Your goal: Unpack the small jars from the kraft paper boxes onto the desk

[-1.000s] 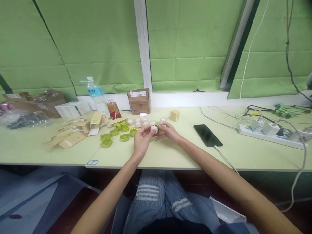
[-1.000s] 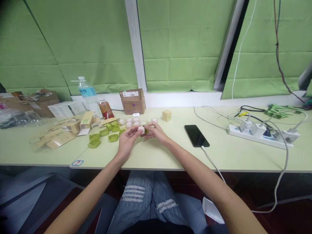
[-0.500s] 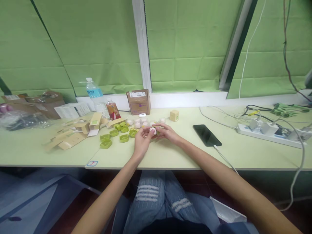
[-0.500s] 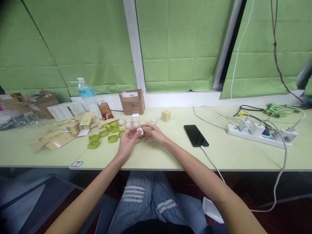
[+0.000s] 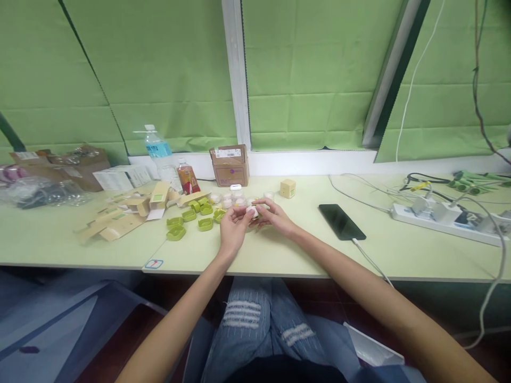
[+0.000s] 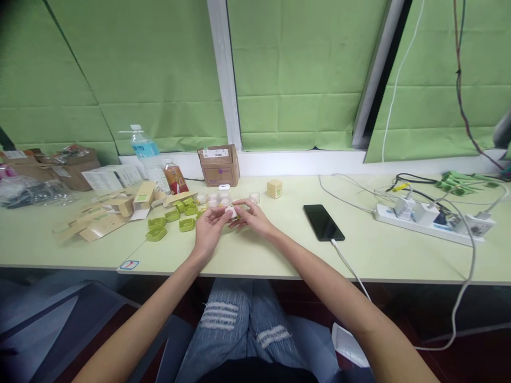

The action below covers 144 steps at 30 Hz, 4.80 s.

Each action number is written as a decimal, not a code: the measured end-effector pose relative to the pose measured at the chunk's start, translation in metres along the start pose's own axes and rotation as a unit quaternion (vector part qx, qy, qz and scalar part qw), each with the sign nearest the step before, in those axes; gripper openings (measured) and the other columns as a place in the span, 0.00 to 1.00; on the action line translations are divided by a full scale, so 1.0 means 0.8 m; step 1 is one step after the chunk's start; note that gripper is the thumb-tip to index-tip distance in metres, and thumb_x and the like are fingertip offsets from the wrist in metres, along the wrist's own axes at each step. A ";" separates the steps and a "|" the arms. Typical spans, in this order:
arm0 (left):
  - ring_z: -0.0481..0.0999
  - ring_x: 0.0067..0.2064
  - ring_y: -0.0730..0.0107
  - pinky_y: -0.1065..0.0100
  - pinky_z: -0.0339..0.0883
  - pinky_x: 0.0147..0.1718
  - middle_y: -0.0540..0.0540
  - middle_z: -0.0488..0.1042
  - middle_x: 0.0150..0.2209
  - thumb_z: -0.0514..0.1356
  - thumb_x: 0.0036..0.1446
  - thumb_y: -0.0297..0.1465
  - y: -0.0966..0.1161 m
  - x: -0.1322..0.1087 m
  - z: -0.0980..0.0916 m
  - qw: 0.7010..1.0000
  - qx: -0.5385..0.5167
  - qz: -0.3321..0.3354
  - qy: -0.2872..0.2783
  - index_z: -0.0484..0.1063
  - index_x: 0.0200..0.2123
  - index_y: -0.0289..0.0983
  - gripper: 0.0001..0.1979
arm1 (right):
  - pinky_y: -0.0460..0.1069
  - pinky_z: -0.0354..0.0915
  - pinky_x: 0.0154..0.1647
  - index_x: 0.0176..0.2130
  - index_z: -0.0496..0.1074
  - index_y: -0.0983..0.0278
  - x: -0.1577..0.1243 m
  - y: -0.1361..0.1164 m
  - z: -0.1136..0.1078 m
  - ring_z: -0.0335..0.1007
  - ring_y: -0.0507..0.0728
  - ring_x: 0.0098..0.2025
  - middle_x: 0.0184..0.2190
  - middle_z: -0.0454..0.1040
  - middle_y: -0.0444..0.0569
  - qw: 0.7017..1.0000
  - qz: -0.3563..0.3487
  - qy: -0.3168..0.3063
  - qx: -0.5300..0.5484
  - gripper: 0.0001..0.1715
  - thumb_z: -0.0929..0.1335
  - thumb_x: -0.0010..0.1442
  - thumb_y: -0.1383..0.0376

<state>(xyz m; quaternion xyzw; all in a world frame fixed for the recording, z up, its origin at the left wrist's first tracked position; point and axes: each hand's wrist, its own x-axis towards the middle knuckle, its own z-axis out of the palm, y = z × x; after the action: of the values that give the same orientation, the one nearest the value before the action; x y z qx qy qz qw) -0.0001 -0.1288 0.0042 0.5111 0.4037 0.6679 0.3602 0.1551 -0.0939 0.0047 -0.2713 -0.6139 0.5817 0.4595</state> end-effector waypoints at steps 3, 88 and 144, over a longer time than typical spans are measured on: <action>0.80 0.41 0.64 0.60 0.72 0.49 0.42 0.81 0.39 0.75 0.46 0.39 0.000 0.001 -0.001 1.000 0.009 0.005 -0.008 0.76 0.38 0.34 0.20 | 0.46 0.72 0.31 0.51 0.68 0.59 0.000 -0.002 -0.002 0.81 0.55 0.31 0.33 0.79 0.45 1.000 -0.001 -0.005 -0.016 0.25 0.71 0.62 0.47; 0.81 0.48 0.56 0.57 0.74 0.51 0.43 0.81 0.43 0.73 0.48 0.42 0.008 -0.008 -0.022 0.944 0.142 -0.051 -0.294 0.76 0.41 0.37 0.21 | 0.48 0.67 0.36 0.43 0.79 0.65 -0.047 -0.008 -0.051 0.71 0.54 0.35 0.39 0.75 0.49 0.961 -0.080 -0.076 -0.255 0.26 0.78 0.52 0.49; 0.81 0.31 0.69 0.65 0.77 0.37 0.51 0.81 0.31 0.75 0.40 0.34 0.008 -0.005 -0.011 0.979 0.003 -0.134 -0.153 0.58 0.31 0.40 0.26 | 0.49 0.65 0.36 0.45 0.76 0.61 -0.059 -0.003 0.018 0.74 0.56 0.38 0.50 0.73 0.54 0.774 -0.159 0.067 -0.610 0.08 0.68 0.66 0.68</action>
<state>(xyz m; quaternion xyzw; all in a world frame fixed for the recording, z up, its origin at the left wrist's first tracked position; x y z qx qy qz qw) -0.0081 -0.1364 0.0072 0.5495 0.4111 0.5263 0.5021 0.1634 -0.1421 -0.0032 -0.4314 -0.8421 -0.0154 0.3233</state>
